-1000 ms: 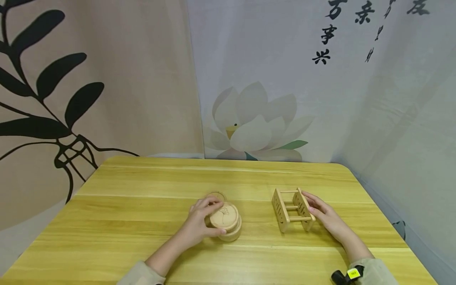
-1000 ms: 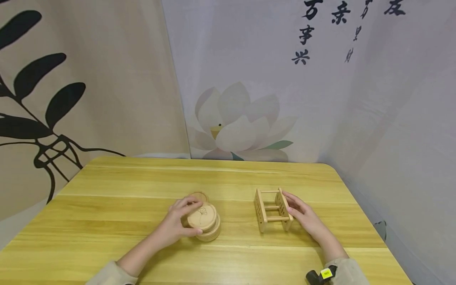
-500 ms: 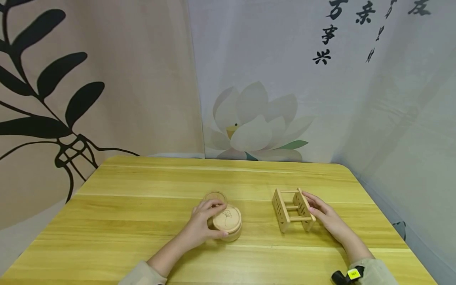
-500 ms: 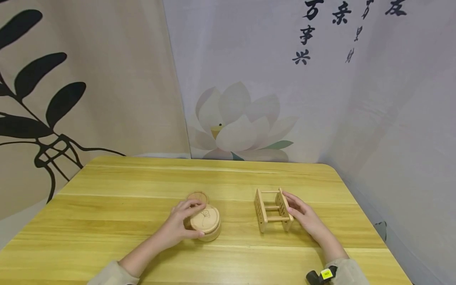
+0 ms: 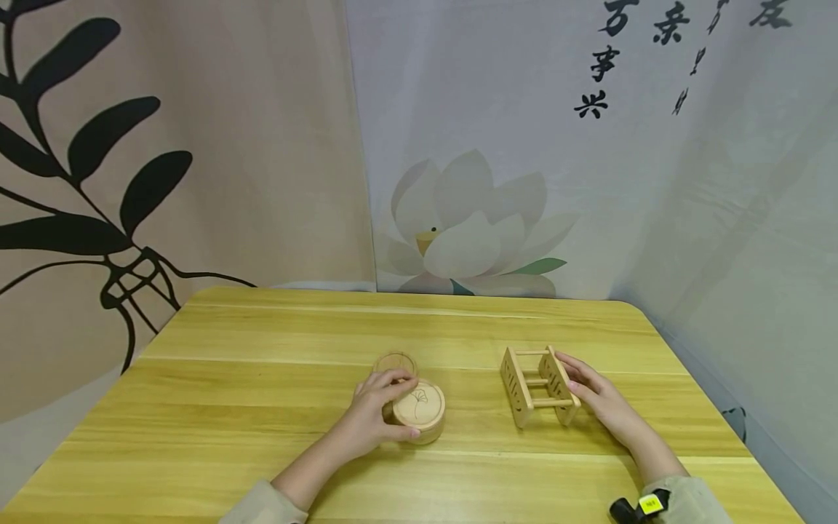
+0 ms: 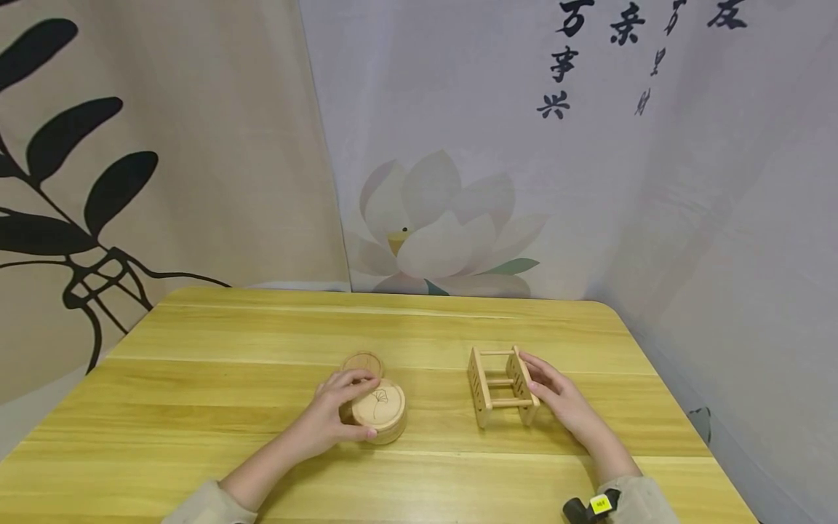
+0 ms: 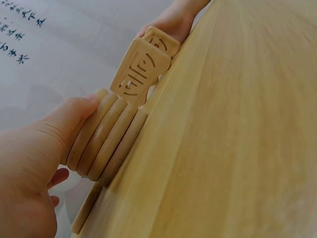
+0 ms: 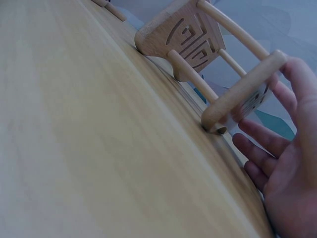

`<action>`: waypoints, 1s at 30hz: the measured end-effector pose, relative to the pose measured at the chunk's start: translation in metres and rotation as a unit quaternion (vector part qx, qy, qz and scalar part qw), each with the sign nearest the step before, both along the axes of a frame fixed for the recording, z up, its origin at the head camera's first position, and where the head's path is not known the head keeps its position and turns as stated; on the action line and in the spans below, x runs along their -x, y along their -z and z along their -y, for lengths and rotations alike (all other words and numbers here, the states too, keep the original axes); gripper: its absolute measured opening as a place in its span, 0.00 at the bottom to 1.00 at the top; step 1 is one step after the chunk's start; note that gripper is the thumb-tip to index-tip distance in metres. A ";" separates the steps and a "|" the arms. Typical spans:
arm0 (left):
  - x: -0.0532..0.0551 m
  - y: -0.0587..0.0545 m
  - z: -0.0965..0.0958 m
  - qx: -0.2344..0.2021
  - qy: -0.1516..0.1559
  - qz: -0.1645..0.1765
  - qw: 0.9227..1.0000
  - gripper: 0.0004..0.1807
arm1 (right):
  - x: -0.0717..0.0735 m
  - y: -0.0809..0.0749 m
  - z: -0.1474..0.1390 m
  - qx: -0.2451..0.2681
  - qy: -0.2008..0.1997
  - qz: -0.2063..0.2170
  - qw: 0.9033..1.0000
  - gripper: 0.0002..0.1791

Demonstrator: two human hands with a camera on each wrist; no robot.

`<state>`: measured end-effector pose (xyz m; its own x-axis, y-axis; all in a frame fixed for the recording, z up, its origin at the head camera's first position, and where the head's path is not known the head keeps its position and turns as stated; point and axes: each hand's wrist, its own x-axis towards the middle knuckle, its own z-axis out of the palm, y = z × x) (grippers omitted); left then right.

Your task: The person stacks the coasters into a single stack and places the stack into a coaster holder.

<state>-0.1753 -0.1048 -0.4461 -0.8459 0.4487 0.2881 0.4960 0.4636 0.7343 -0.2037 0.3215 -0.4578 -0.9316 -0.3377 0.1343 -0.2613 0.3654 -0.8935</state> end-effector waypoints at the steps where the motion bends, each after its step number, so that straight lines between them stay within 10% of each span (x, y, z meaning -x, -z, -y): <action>1: 0.000 0.000 0.000 0.001 0.000 0.000 1.000 0.44 | 0.000 0.000 0.000 0.000 0.001 0.000 1.000 0.27; 30: 0.012 -0.002 0.016 -0.020 -0.061 0.009 0.998 0.41 | -0.002 -0.003 0.004 0.001 0.000 -0.018 1.000 0.26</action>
